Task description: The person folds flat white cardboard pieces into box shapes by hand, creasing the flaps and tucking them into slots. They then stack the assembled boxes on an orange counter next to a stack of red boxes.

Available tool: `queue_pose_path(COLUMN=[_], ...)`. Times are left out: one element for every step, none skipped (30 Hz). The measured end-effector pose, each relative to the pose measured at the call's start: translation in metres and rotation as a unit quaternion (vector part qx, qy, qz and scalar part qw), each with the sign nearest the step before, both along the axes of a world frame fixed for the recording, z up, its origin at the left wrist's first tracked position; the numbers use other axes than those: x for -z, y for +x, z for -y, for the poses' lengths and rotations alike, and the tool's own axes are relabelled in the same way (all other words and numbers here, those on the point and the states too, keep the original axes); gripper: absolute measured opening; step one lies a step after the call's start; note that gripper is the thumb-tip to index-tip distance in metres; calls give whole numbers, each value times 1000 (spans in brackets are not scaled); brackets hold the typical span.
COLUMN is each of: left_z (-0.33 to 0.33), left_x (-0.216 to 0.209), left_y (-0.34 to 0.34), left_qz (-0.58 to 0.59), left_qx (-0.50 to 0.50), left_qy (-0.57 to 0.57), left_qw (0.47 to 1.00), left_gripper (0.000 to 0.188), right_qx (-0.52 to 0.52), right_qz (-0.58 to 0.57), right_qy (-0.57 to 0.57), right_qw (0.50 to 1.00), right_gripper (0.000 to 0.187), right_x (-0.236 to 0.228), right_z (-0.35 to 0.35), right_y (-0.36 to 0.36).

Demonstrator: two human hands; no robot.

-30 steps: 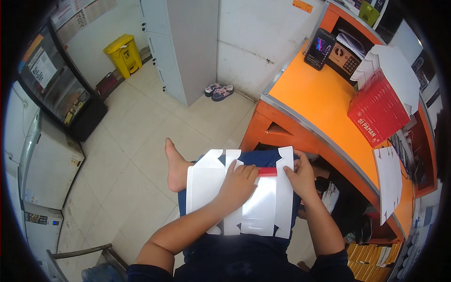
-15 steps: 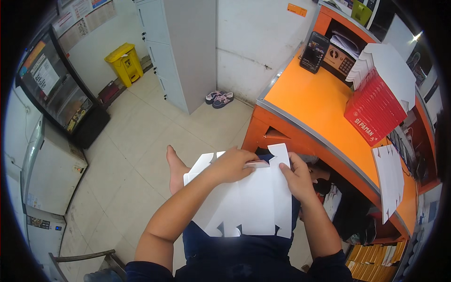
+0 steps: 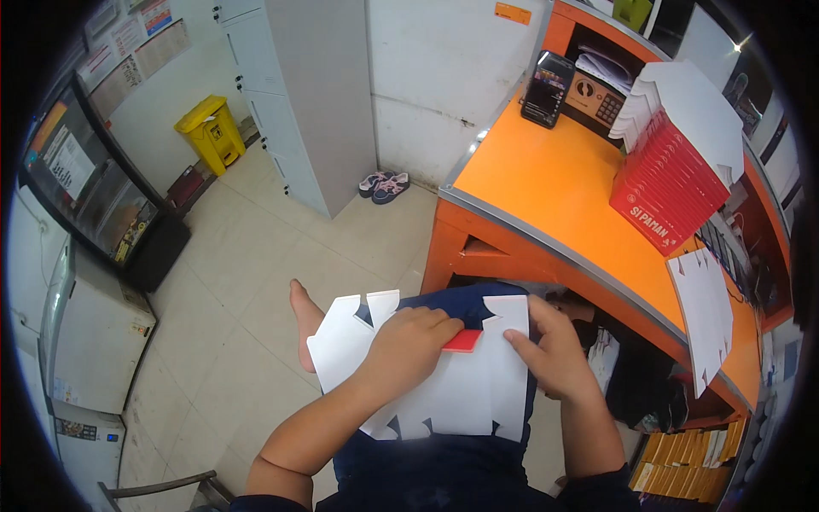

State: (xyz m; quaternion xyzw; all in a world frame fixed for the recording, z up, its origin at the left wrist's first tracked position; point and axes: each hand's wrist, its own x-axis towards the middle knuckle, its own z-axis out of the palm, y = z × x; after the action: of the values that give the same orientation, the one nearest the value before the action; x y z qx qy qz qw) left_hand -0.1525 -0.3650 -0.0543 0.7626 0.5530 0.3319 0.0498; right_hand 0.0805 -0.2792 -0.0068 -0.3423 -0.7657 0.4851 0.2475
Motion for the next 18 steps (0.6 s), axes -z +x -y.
queue_pose_path(left_z=[-3, -10, -20, -31, -41, -54, -61, -64, -69, -74, -74, -70, -65, -62, -61, -58, -52, -49], left_x=[1, 4, 7, 11, 20, 30, 33, 34, 29, 23, 16, 5, -5, -10, -16, -21, -29, -38], left_y=[7, 12, 15, 18, 22, 25, 28, 27, 25, 22, 15, 5, -5, -13, -20, -25, -27, -28], left_qz=[-12, -32, -50, -70, -81, -92, -105, -84, -66, -47, -36, -27, -17, -12, -8, -3, -7, -12], left_qx=[1, 1, -2, -7, 2, 12, 22, 28, 32, 37, 47, 55, 61, 75, 90, 105, 100, 96], left_qy=[1, -38, -75, -109, -134, -156, -183, -207, -229, -251, -257, -265, -274, -280, -285, -289, -299, -306], left_qw=[1000, 999, 996, 991, 988, 983, 977, 974, 971, 966, 965, 962, 960, 957, 954, 951, 949, 947], left_gripper=[21, 22, 24, 26, 23, 21, 19, 18, 18, 18, 19, 20, 21, 22, 24, 26, 26, 26], right_qx=[-13, 5, 21, 34, 60, 73, 85, 78, 71, 46, 20, 14, 5, -5, -19, -34, -49, -61], right_qz=[23, 49, 75, 100, 174, 161, 148, 138, 127, 121, 115, 100, 85, 70, 65, 60, 55, 63], right_qy=[63, 72, 84, 98, 160, 179, 193, 206, 218, 229, 240, 166, 90, 14, 32, 51, 70, 108], right_qw=[998, 996, 993, 990, 970, 968, 966, 966, 965, 965, 964, 981, 992, 997, 997, 996, 995, 990], right_gripper=[30, 32, 34, 36, 46, 47, 47, 48, 48, 48, 48, 48, 47, 46, 45, 44, 42, 41], right_x=[7, 15, 21, 23, 21, 19, 20, 20, 21, 20, 19, 14, 5, -2, -6, -11, -15, -19], right_z=[-12, -20, -26, -31, -32, -32, -31, -33, -35, -39, -43, -44, -42, -40, -38, -35, -33, -31], right_y=[6, 11, 13, 14, 13, 9, 5, 5, 4, 5, 5, 3, 0, -4, -6, -9, -12, -15])
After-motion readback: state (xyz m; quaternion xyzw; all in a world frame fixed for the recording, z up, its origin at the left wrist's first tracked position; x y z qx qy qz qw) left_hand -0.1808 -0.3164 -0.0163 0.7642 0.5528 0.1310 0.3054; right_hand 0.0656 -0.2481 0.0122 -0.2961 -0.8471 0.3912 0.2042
